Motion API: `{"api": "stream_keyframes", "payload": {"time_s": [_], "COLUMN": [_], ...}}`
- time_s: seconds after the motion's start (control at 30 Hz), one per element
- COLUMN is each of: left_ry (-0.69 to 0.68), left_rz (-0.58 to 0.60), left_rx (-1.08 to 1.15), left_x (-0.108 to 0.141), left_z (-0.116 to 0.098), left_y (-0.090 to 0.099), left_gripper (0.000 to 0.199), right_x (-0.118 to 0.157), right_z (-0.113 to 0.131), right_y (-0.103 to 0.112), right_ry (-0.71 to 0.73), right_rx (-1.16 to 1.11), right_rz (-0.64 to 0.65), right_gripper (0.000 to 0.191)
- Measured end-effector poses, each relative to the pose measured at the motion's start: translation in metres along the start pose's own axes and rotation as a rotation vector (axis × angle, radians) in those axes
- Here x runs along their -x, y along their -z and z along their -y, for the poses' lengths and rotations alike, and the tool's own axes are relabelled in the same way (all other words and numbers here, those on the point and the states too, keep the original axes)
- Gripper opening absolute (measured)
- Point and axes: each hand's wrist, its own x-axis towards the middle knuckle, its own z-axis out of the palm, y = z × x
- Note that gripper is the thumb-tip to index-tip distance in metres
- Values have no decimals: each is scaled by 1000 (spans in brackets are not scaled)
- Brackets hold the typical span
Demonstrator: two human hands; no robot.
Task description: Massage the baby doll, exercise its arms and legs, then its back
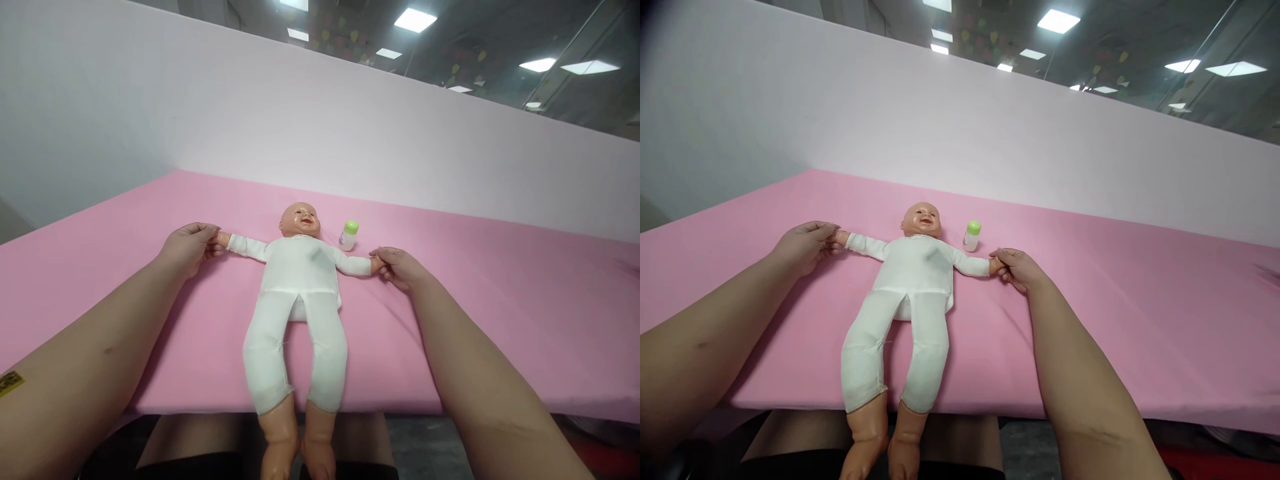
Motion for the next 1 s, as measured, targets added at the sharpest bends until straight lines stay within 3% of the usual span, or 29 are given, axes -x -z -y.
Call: {"api": "stream_keyframes", "payload": {"time_s": [0.13,0.33,0.57,0.83,1.0], "left_ry": [28,66,45,39,42], "left_rz": [-33,-19,6,-14,-64], "left_rx": [4,50,73,77,55], "left_x": [-8,-18,-9,6,-3], "left_z": [5,10,7,-4,0], "left_y": [1,5,1,-4,-3], "left_gripper": [26,38,34,37,32], "right_x": [-4,5,10,8,1], "right_z": [-2,3,7,5,1], "right_y": [1,6,6,5,4], "right_ry": [-11,-69,-42,-34,-27], "right_rx": [-41,-144,-84,46,21], "right_rz": [-26,112,221,194,62], "right_gripper": [30,42,47,31,34]}}
